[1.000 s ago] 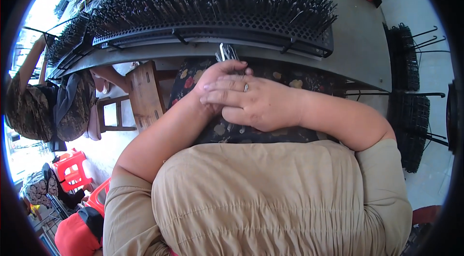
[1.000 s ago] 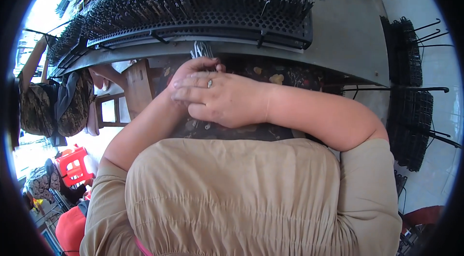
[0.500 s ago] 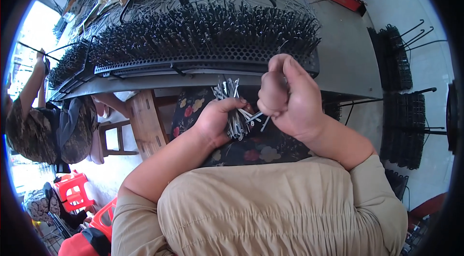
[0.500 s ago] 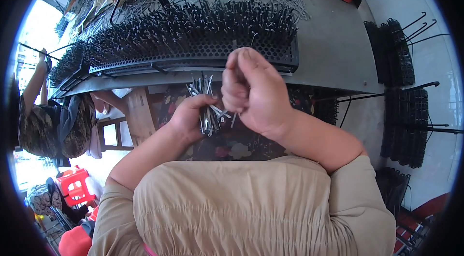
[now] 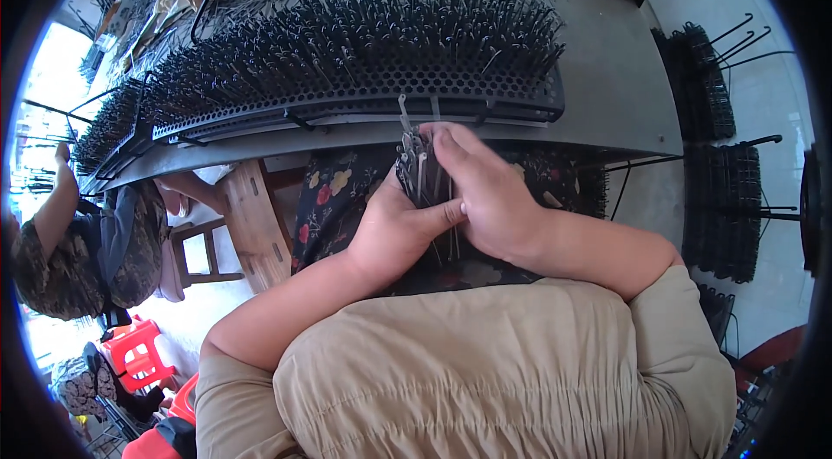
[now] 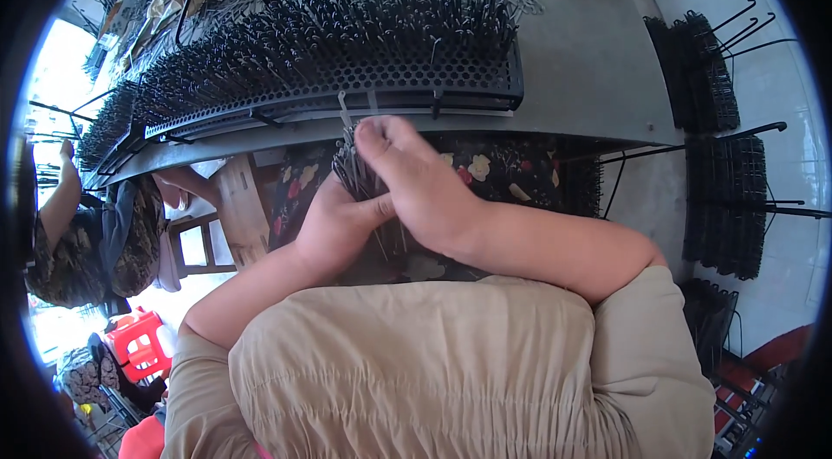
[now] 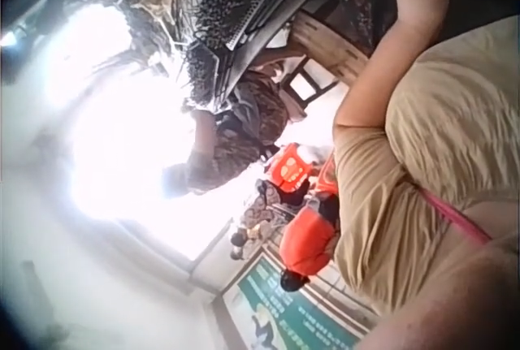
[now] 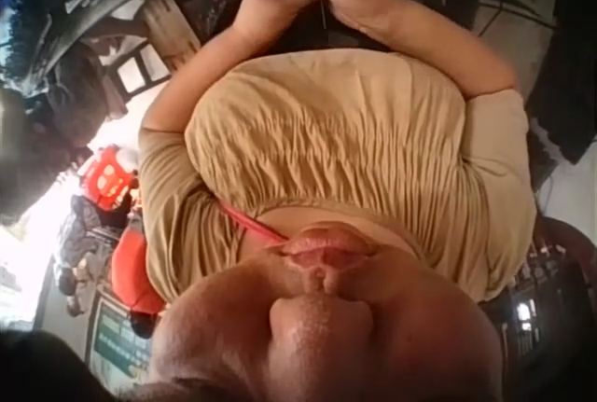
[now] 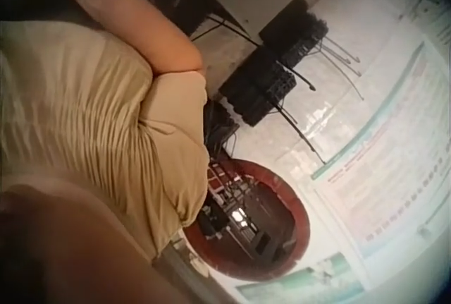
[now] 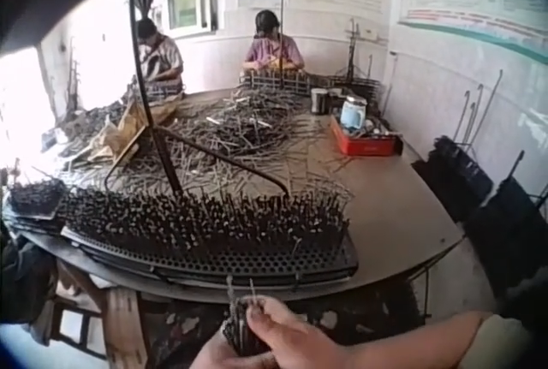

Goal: Inserting thin metal wires into the holes of a perforated metal frame.

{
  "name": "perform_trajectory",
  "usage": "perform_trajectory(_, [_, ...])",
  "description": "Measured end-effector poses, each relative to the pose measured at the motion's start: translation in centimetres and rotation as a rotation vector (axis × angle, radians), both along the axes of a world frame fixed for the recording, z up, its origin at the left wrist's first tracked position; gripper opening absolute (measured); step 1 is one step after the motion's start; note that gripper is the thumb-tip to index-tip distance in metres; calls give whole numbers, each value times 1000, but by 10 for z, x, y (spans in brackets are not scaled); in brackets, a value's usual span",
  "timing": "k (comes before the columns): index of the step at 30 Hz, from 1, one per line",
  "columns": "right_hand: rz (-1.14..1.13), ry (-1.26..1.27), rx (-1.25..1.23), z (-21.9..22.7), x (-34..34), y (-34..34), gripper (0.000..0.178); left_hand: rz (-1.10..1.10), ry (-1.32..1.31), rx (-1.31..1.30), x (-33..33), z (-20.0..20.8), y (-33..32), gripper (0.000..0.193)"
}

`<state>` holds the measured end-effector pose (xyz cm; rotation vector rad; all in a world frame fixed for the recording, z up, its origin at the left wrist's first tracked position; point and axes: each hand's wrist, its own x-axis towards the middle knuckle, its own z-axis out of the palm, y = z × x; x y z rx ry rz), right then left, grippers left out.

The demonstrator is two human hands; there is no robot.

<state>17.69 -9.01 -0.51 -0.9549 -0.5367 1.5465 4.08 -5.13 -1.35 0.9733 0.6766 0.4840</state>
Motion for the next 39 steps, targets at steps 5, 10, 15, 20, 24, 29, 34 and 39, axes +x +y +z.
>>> perform_trajectory(5, [207, -526, 332, 13, 10, -1, 68, 26, 40, 73, -3, 11, 10, 24])
perform_trajectory(10, [-78, -1123, 840, 32, 30, 23, 74, -218, 70, 219, -6, 19, 17, 21])
perform_trajectory(15, [395, -1069, 876, 8, 27, 16, 45, -311, -97, 309, -7, -13, 26, 41])
perform_trajectory(20, [-249, -1048, 924, 24, 23, 31, 29, -374, 129, 273, 7, 18, 27, 39])
perform_trajectory(24, [213, -1217, 919, 1, 28, 8, 21, -489, 16, 743, -5, -12, 29, 43])
perform_trajectory(29, [-42, -1234, 1021, 6, 39, 20, 25, -329, 36, 706, 3, -26, 20, 41])
perform_trajectory(34, [-415, -845, 865, 15, 68, 18, 34, -125, -80, -68, 10, 7, 35, 14])
perform_trajectory(39, [-144, -586, 354, 11, 67, 0, 32, -143, -95, -165, 22, 19, 26, 22])
